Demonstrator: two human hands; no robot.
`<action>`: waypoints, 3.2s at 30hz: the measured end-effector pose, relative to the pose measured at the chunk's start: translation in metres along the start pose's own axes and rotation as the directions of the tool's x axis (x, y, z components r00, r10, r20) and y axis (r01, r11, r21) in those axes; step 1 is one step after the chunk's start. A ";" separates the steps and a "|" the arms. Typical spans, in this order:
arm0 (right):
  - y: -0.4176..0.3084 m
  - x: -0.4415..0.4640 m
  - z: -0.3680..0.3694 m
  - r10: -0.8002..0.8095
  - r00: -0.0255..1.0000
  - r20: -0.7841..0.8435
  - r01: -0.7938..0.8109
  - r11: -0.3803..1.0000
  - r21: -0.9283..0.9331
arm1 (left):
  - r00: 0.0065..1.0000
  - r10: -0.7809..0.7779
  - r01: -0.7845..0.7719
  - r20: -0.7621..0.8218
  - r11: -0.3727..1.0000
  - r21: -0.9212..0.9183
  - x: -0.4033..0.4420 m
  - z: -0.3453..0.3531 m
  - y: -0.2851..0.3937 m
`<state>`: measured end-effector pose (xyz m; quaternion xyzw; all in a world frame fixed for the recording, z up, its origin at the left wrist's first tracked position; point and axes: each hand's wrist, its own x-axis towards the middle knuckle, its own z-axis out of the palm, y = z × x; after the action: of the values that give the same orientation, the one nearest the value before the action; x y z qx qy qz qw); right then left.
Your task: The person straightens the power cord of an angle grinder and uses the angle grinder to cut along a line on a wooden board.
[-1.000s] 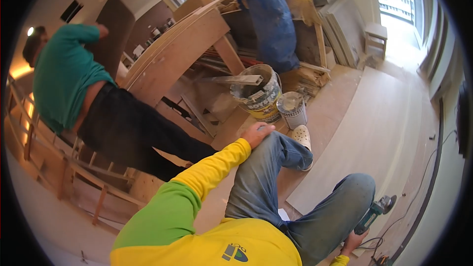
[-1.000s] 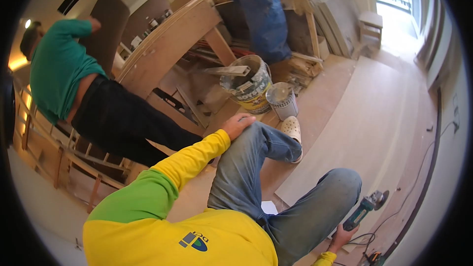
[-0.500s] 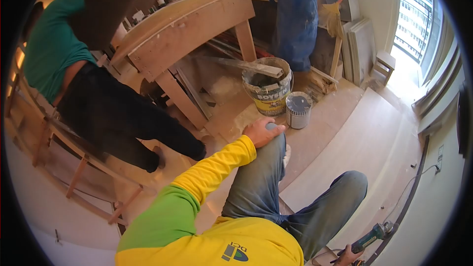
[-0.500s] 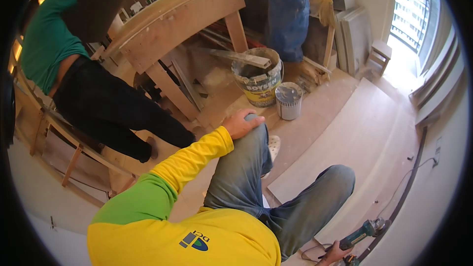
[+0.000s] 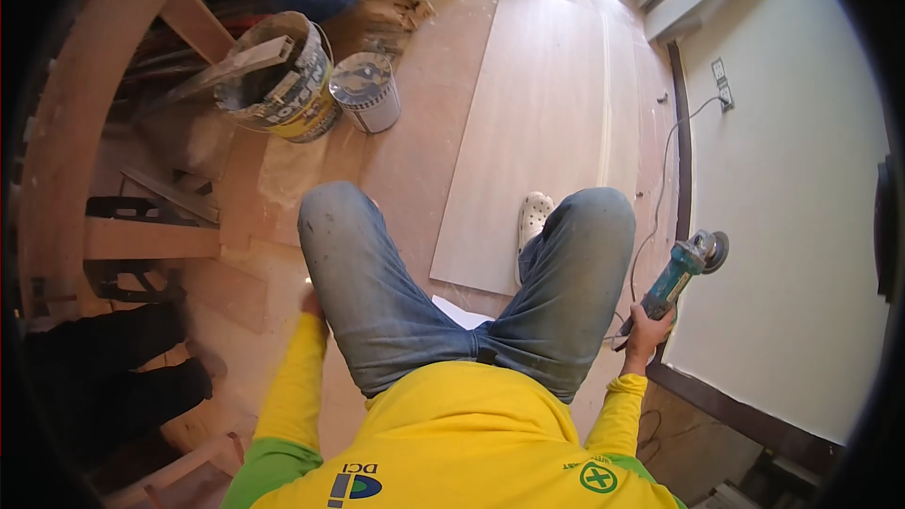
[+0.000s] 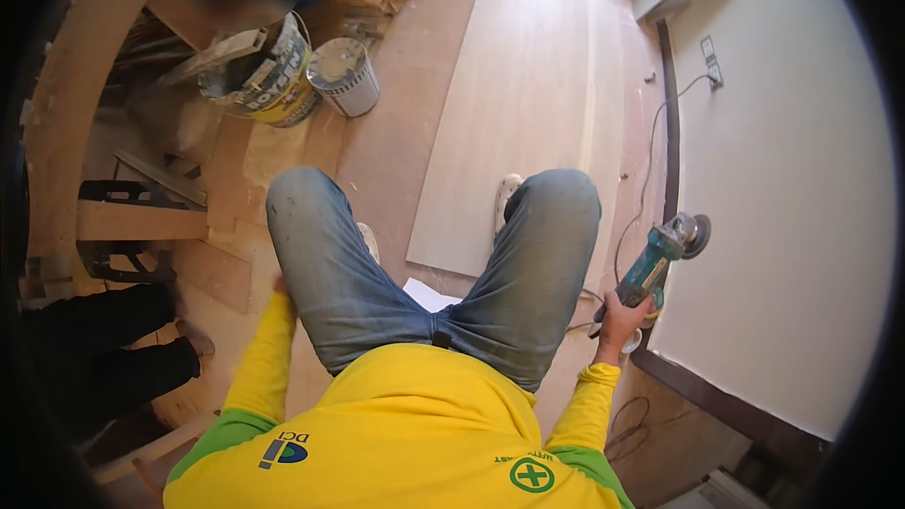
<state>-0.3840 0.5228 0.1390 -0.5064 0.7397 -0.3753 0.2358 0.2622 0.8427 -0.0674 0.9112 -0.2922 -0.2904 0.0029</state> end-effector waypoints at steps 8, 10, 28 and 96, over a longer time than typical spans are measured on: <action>-0.034 0.028 0.037 -0.002 1.000 -0.020 0.000 0.997 -0.080 | 0.892 -0.168 0.416 0.419 0.665 -0.620 -0.073 0.038 0.107; -0.039 0.042 0.047 -0.076 0.996 -0.044 0.064 0.970 -0.234 | 0.874 -0.155 0.438 0.461 0.663 -0.607 -0.080 0.041 0.127; -0.023 0.080 0.097 0.134 0.991 -0.024 -0.136 0.975 -0.178 | 0.790 -0.102 0.528 0.605 0.613 -0.587 -0.141 0.067 0.157; 0.168 0.050 0.210 0.226 0.938 0.264 -0.212 0.974 -0.079 | 0.837 -0.001 -0.261 -0.547 0.879 -0.400 -0.143 -0.170 0.191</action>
<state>-0.3454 0.4448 -0.1199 -0.4732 0.7611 -0.2556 0.3626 0.1560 0.7327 0.1827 0.9056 -0.2656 -0.0862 0.3192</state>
